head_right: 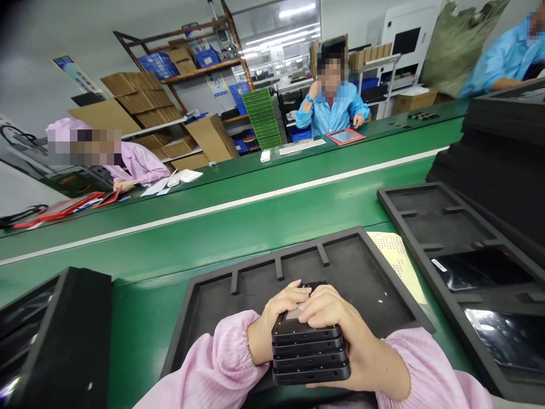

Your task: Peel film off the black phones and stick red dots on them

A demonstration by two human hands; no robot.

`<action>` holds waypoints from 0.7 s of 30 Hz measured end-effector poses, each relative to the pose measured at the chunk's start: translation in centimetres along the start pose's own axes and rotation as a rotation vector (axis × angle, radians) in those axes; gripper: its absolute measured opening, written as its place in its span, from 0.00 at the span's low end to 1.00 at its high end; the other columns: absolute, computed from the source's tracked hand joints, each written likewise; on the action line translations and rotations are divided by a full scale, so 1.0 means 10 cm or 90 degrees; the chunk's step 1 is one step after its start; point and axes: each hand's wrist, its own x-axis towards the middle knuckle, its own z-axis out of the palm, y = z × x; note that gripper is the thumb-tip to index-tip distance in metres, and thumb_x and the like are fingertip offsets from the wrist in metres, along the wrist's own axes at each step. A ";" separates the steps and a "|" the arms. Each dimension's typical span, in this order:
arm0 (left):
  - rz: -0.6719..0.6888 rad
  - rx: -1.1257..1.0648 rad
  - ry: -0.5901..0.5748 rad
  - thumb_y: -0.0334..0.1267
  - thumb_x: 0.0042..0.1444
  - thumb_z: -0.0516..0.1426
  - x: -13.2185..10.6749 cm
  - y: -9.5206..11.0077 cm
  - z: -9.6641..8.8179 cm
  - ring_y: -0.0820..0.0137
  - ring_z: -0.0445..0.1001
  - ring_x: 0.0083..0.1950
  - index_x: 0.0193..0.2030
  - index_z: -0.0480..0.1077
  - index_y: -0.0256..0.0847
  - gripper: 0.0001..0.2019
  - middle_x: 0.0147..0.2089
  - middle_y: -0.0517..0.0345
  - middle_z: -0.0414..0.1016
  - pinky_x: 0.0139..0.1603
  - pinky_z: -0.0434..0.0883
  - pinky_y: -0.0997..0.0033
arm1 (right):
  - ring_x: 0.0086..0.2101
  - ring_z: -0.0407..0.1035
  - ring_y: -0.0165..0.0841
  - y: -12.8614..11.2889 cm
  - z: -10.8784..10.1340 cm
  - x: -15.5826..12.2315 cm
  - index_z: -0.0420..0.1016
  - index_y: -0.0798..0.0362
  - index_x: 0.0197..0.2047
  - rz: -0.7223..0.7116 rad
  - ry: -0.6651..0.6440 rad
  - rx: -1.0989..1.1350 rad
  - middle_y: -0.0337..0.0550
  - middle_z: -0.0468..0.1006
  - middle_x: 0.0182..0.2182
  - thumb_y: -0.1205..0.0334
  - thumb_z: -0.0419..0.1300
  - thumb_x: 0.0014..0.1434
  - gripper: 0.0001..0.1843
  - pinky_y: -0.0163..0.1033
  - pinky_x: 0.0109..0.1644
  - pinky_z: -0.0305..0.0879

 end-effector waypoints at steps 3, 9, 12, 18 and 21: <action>-0.001 -0.012 -0.001 0.42 0.53 0.58 -0.02 -0.02 0.01 0.61 0.76 0.49 0.50 0.57 0.48 0.20 0.45 0.48 0.76 0.55 0.69 0.53 | 0.38 0.71 0.38 -0.01 0.00 -0.01 0.61 0.46 0.50 -0.001 -0.002 0.000 0.43 0.73 0.37 0.47 0.59 0.61 0.19 0.46 0.47 0.65; 0.009 -0.020 0.009 0.43 0.54 0.58 0.01 -0.01 0.01 0.62 0.76 0.48 0.51 0.56 0.48 0.20 0.44 0.49 0.77 0.55 0.69 0.52 | 0.39 0.70 0.38 0.00 0.00 -0.01 0.60 0.46 0.50 0.002 -0.003 0.011 0.44 0.72 0.38 0.49 0.59 0.61 0.18 0.46 0.47 0.66; -0.006 0.007 0.003 0.44 0.55 0.57 0.04 0.02 0.00 0.63 0.77 0.47 0.47 0.57 0.48 0.16 0.43 0.51 0.77 0.53 0.71 0.53 | 0.39 0.70 0.39 -0.01 0.00 -0.01 0.60 0.45 0.50 0.011 -0.007 0.010 0.44 0.72 0.37 0.48 0.58 0.61 0.18 0.48 0.46 0.66; 0.034 0.030 0.039 0.45 0.56 0.55 0.05 0.02 0.01 0.64 0.78 0.45 0.49 0.57 0.48 0.16 0.41 0.51 0.78 0.52 0.72 0.56 | 0.39 0.69 0.39 0.00 -0.01 -0.06 0.60 0.45 0.50 0.002 -0.013 0.010 0.44 0.72 0.37 0.48 0.59 0.61 0.19 0.48 0.46 0.65; 0.023 0.014 -0.001 0.42 0.56 0.55 0.04 0.01 0.01 0.62 0.76 0.48 0.50 0.55 0.48 0.17 0.42 0.49 0.77 0.54 0.70 0.53 | 0.40 0.69 0.39 0.02 -0.01 -0.07 0.60 0.45 0.50 0.005 -0.016 0.013 0.44 0.72 0.38 0.48 0.59 0.61 0.19 0.49 0.47 0.65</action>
